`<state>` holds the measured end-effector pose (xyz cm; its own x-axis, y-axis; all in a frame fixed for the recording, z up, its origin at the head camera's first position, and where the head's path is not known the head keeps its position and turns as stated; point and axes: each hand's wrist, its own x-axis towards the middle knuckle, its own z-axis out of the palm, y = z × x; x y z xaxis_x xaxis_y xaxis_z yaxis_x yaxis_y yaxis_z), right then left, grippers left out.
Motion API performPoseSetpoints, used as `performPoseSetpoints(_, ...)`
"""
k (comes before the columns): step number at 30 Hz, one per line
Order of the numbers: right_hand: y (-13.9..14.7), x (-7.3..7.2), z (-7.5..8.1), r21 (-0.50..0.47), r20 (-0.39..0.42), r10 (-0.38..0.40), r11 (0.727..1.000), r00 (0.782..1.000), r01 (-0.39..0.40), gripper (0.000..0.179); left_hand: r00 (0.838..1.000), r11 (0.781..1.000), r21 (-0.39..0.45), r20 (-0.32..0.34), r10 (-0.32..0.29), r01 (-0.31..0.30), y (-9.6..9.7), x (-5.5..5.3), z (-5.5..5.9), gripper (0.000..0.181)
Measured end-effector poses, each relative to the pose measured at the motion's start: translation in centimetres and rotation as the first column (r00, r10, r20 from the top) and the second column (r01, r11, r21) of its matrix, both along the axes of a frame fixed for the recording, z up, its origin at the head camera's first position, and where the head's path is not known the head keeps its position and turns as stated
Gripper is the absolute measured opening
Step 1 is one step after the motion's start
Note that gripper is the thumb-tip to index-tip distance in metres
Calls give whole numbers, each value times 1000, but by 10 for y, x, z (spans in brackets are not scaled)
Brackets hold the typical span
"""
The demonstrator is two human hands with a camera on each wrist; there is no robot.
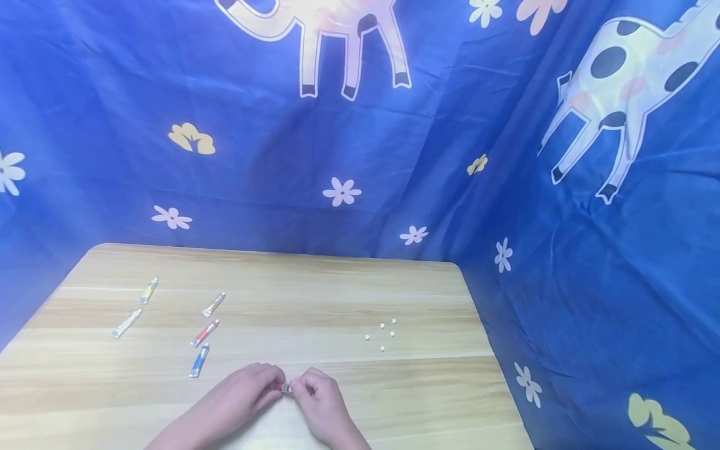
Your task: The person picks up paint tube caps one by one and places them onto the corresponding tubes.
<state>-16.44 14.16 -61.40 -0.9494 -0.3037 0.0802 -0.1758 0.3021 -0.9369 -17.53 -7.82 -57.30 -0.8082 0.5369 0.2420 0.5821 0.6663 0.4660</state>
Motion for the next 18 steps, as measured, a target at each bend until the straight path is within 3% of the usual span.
performPoseSetpoints(6,0,0,1,1,-22,10,1000,1000,-10,26,1000,1000,2,-13,9,-9,0,-4,-3,9)
performPoseSetpoints(14,3,2,4,-20,21,41,999,999,-41,27,999,1000,-11,39,0,1,-1,-11,-3,15)
performPoseSetpoints(18,5,2,3,-53,2,54,997,999,-54,27,999,1000,-25,41,-13,14,-1,-15,-2,14)
